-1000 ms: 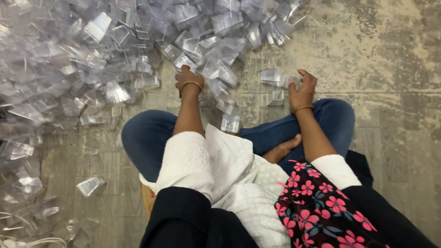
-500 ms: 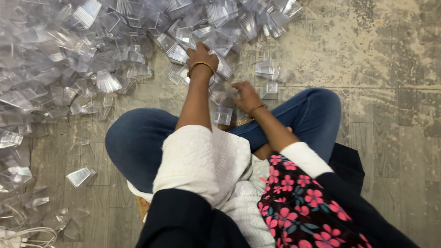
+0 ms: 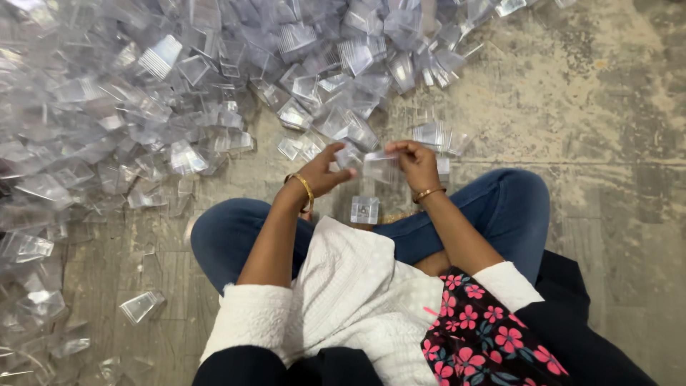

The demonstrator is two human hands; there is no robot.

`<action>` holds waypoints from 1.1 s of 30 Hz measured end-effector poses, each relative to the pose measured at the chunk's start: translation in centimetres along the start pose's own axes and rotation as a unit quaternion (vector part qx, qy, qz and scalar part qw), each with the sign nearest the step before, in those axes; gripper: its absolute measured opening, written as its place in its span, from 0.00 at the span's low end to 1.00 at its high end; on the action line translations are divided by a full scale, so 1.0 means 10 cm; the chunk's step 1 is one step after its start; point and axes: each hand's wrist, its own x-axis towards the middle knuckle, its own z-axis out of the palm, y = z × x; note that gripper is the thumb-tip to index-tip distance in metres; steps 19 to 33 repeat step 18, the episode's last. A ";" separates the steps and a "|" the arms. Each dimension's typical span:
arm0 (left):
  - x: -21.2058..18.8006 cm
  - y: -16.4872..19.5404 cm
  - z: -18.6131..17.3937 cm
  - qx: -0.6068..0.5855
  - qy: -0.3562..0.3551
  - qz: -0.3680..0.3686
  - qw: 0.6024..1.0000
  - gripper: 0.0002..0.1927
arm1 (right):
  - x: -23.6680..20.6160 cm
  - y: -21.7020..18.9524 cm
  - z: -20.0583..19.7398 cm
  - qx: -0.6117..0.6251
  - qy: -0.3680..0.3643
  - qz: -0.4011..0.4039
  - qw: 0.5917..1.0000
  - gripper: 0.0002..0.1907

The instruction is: The person sits on the floor among a large pile of clear plastic cups and repeatedly picks up loose cups, nests them together, and sets completed stacks back onto the pile. The person works through the scattered cups one at a time, building stacks by hand.

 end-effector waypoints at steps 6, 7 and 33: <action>-0.02 0.09 0.30 -0.106 -0.062 0.147 0.982 0.37 | -0.06 -0.11 0.03 0.030 -0.065 -0.164 0.984 0.19; -0.04 0.13 0.27 -0.094 -0.036 0.178 0.979 0.36 | -0.05 -0.12 0.03 0.029 -0.052 -0.150 0.987 0.19; -0.15 0.35 0.19 -0.076 0.009 0.235 0.969 0.32 | -0.03 0.17 -0.19 -0.071 -0.054 -0.148 0.985 0.12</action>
